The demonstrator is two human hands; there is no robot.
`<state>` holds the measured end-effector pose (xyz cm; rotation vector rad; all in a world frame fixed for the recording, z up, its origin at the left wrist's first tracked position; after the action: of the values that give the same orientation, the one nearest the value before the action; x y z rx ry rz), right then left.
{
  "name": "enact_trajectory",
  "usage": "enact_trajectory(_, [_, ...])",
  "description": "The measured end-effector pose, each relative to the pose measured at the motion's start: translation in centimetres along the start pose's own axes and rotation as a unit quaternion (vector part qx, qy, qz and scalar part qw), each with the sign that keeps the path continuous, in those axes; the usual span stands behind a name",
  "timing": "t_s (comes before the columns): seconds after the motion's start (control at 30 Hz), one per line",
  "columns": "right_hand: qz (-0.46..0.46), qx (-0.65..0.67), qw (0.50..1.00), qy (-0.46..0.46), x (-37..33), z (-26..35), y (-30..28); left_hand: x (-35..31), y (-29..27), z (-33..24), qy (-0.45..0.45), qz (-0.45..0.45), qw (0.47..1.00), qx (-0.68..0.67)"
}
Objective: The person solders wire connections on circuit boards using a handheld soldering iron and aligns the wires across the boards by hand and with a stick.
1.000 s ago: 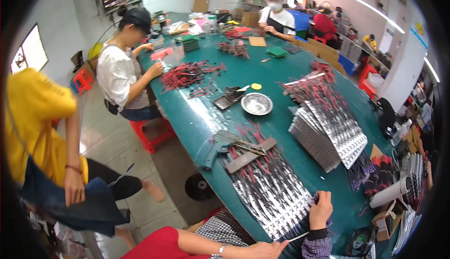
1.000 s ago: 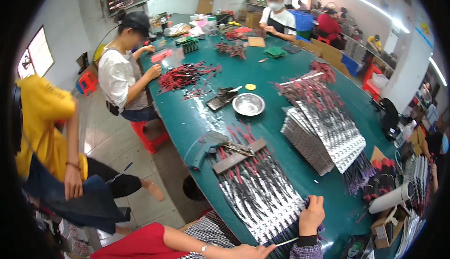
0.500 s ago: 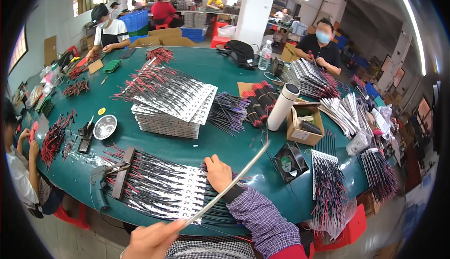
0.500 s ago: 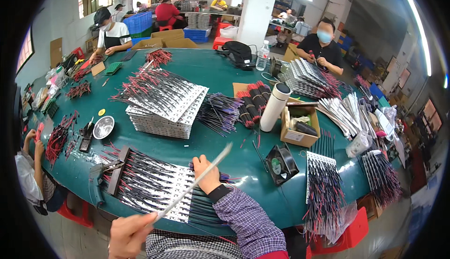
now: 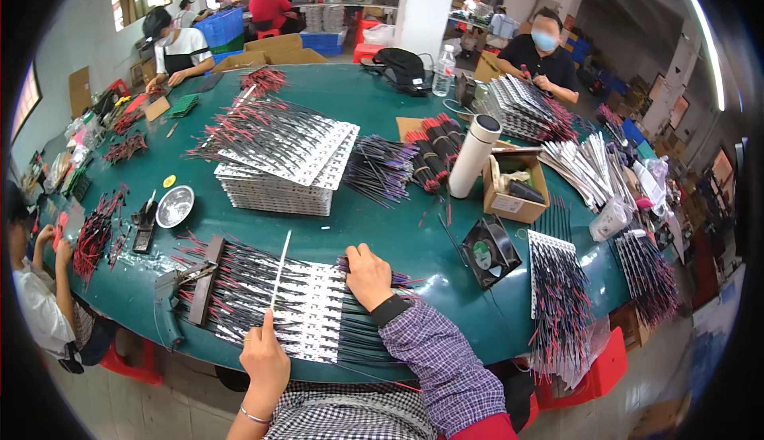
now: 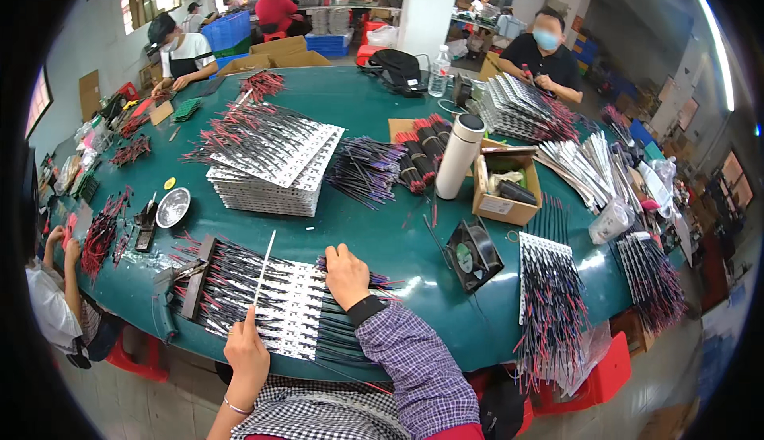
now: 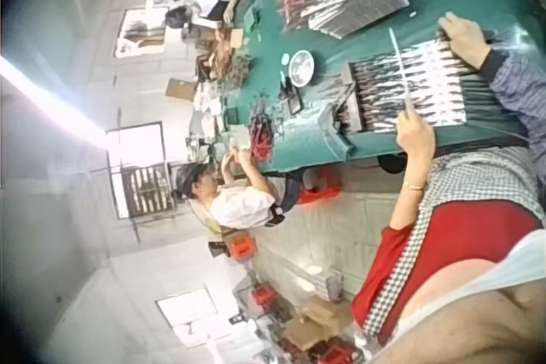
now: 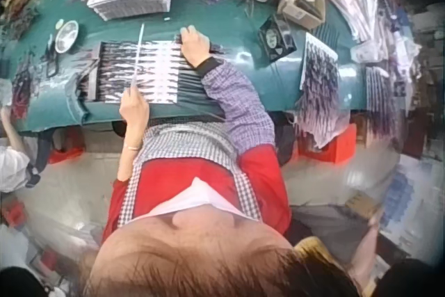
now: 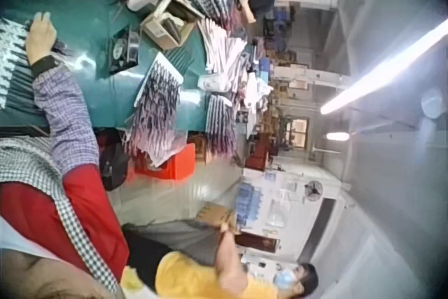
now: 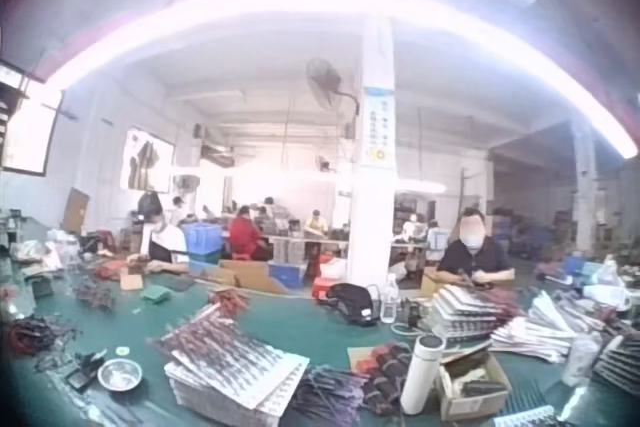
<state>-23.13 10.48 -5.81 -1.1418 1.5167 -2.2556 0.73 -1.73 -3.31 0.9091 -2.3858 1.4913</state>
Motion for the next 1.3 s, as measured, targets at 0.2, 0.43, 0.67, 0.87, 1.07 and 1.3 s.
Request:
enact_trajectory(0.2, [-0.004, -0.005, 1.0, 0.007, 0.1, -0.2, 0.2, 0.3, 0.4, 0.0, -0.064, 0.018, 0.997, 0.046])
enact_trajectory(0.43, [-0.008, 0.001, 1.0, 0.01, 0.6, -0.3, 0.1, 0.5, -0.6, 1.2, -0.03, -0.02, 0.999, 0.027])
enact_trajectory(0.67, [0.005, 0.021, 1.0, 0.003, 0.2, -0.2, 0.4, -0.1, 0.0, 2.3, -0.04, -0.026, 0.999, 0.01])
enact_trajectory(0.87, [-0.009, 0.007, 1.0, 0.007, -0.1, -1.4, 0.4, 0.6, 0.5, 2.2, -0.085, -0.007, 0.996, -0.001])
enact_trajectory(1.07, [-0.024, 0.025, 0.999, -0.018, 0.7, 0.0, 1.7, 0.5, -0.4, 4.5, -0.141, 0.049, 0.988, 0.048])
enact_trajectory(1.3, [0.03, 0.046, 0.998, 0.023, 0.5, -1.9, 1.1, 1.9, -0.8, 3.3, -0.081, 0.041, 0.995, -0.041])
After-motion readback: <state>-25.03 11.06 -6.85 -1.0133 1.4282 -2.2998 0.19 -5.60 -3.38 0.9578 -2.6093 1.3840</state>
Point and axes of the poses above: each hand's wrist, its own x-axis towards the middle knuckle, its own y-axis out of the palm, z = x × y, the point moved 3 cm from there along x, towards the middle knuckle, and after that the axes turned 9 degrees about -x, right-handed, at the moved point
